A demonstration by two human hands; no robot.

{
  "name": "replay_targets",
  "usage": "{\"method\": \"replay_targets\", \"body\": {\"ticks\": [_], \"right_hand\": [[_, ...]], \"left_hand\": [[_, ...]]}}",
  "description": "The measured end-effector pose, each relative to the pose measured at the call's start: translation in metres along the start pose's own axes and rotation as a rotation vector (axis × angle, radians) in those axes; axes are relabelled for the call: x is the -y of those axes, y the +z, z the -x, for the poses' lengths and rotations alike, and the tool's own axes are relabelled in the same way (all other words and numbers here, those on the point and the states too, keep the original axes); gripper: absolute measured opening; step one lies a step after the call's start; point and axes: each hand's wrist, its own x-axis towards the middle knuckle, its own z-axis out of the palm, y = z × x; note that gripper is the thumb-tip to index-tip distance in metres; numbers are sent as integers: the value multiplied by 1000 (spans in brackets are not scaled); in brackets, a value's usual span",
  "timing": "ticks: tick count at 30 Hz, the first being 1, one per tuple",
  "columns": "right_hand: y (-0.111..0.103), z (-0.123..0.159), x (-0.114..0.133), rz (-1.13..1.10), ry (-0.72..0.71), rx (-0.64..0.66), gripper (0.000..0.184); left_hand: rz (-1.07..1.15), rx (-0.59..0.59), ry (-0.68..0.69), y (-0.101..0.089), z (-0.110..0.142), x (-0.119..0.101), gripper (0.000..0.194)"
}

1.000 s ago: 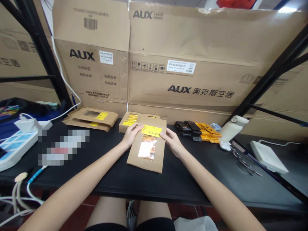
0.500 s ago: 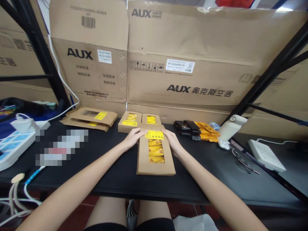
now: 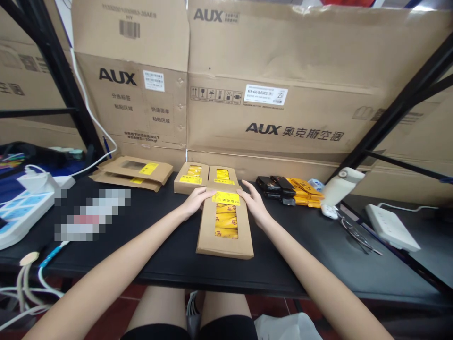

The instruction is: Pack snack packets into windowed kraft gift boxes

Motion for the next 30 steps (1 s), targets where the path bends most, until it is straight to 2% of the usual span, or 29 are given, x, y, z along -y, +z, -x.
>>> {"method": "replay_targets", "body": {"ticks": [4,7,12,17,22,30], "right_hand": [[-1,0,2,39,-12,38,43],[-1,1,1,-3,18,62,37],[0,0,-3,-94,34,108,36],[-2,0,-4,-83,44,149,35],[-3,1,-1,-37,37,124,35],[0,3,0,-54,24,91,37]], "left_hand": [[34,26,11,1,1,-4,42],[40,-5,24,-1,-1,-3,36],[2,-103,64,-7,-5,4,29],[-2,-199,62,-6,-5,3,33],[25,-299,25,-6,-5,2,42],[22,-356,9,-4,-4,-1,50]]}}
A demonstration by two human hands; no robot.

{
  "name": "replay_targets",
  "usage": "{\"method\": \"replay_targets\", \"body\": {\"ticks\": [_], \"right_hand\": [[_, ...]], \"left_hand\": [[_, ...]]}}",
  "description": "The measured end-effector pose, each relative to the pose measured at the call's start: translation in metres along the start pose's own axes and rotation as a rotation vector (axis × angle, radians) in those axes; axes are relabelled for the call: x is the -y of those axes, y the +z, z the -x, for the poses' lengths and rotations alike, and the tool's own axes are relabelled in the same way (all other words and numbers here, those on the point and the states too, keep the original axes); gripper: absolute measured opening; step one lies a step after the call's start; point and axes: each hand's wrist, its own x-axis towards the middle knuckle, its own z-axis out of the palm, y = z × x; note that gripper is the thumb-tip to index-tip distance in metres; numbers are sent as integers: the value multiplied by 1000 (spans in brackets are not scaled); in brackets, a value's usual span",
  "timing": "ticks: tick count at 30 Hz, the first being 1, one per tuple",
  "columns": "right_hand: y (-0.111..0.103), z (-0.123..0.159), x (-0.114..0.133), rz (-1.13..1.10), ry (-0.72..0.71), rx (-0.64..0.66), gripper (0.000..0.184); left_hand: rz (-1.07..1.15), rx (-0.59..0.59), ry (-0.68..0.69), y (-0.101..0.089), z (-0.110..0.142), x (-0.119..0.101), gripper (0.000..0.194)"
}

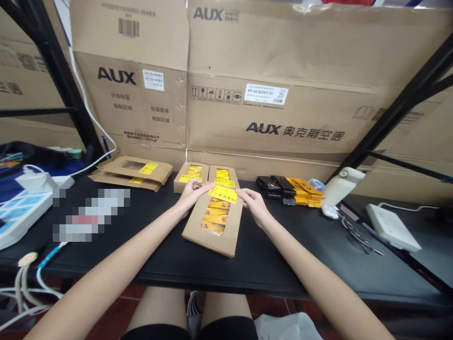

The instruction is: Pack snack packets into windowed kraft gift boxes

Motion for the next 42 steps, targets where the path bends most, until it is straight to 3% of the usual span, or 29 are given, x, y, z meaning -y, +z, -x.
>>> {"method": "replay_targets", "body": {"ticks": [4,15,23,33,42], "right_hand": [[-1,-1,-2,-2,-1,-6,38],[0,0,-2,30,-2,-13,40],[-4,-1,-2,73,81,83,41],[-1,0,-4,39,14,43,39],[-4,1,1,98,85,112,42]], "left_hand": [[-24,-23,-25,0,0,-1,52],[-116,55,-52,-7,-4,0,47],[-136,-6,-86,-8,-6,3,51],[-94,37,-67,-7,-4,-3,48],[-108,-8,-72,-8,-7,3,52]]}}
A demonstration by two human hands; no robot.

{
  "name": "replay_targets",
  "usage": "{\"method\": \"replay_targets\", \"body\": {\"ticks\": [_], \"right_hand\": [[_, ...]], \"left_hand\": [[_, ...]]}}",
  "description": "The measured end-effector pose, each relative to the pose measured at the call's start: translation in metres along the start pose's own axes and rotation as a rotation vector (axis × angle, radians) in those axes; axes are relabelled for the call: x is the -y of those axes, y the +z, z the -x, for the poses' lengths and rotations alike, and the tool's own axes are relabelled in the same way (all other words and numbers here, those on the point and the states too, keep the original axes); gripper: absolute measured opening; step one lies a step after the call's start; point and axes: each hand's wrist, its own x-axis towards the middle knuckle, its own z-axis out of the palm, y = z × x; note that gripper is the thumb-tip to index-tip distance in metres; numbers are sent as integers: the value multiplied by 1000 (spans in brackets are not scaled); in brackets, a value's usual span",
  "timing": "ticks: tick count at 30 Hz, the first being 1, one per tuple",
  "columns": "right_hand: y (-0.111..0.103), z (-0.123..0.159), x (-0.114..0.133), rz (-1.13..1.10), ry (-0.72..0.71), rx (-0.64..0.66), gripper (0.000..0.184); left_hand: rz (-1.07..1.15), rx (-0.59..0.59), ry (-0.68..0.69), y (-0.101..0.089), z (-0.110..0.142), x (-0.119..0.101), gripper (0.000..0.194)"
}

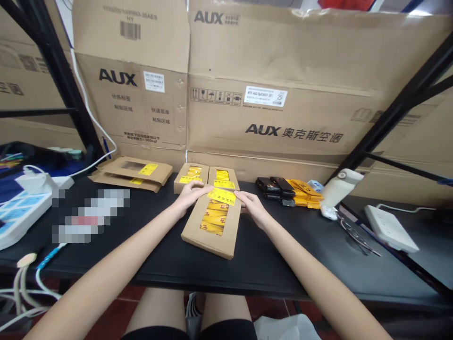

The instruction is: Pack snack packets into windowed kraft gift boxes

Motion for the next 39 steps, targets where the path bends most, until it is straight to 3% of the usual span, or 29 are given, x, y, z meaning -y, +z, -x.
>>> {"method": "replay_targets", "body": {"ticks": [10,14,23,27,33,39], "right_hand": [[-2,5,4,-111,93,275,49],[4,7,4,-165,79,239,47],[6,1,-1,-131,-37,-37,36],[-2,-4,-6,-104,-156,-140,32],[-4,-5,-7,-151,-29,13,37],[-4,-5,-5,-167,5,50,39]], "left_hand": [[104,-87,-2,3,7,-10,48],[121,-119,23,2,7,-14,43],[39,78,-1,-1,4,-8,46],[36,362,-46,3,15,-14,47],[-10,368,-34,2,16,-12,45],[-18,366,-17,0,14,-10,44]]}}
